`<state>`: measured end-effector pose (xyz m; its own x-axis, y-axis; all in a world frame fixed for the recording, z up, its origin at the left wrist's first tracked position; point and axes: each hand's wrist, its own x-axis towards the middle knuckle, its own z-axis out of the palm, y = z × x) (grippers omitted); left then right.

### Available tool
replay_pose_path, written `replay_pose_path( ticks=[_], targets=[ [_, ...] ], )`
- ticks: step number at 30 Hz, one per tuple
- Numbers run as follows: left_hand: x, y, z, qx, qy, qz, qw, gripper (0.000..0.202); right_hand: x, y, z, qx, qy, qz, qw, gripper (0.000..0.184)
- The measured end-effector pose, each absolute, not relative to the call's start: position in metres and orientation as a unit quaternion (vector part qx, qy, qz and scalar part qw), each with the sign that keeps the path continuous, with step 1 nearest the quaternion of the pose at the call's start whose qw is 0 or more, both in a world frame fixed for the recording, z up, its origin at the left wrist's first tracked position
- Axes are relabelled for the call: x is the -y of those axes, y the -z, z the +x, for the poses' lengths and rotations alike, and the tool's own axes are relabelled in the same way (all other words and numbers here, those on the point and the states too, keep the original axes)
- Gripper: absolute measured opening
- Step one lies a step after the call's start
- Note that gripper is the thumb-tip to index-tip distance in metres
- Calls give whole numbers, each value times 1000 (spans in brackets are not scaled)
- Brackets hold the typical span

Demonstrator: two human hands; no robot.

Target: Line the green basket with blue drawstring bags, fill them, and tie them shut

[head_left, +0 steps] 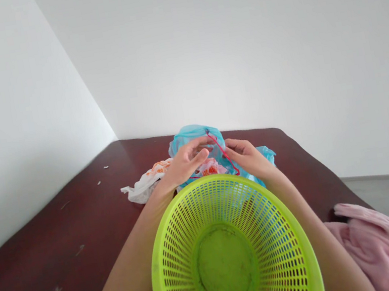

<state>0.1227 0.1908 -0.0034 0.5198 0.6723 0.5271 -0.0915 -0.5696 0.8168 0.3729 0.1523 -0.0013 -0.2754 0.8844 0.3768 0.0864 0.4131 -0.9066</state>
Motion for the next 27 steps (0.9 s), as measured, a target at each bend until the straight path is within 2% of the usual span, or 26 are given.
replay_pose_path(
  ticks=[4, 9, 12, 14, 17, 22, 27],
  targets=[
    [-192, 11, 137, -207, -455, 728, 470, 70, -157, 8, 366, 719, -347, -362, 481, 38],
    [-194, 14, 147, -241, -505, 664, 496, 41, -157, 10, 365, 728, -334, -364, 476, 21],
    [-190, 6, 145, -220, -505, 603, 577, 43, -155, 8, 367, 726, -330, -364, 482, 14],
    [-185, 0, 143, -194, -505, 562, 626, 52, -155, 6, 368, 726, -326, -366, 483, 15],
    [-179, -9, 138, -181, -515, 542, 639, 59, -155, 4, 369, 722, -330, -372, 481, 22],
    [-186, -16, 125, -190, -524, 544, 628, 45, -153, -1, 369, 696, -374, -359, 496, 23],
    [-193, -28, 126, -227, -520, 526, 634, 39, -153, -13, 366, 698, -368, -363, 495, 27]
  ],
)
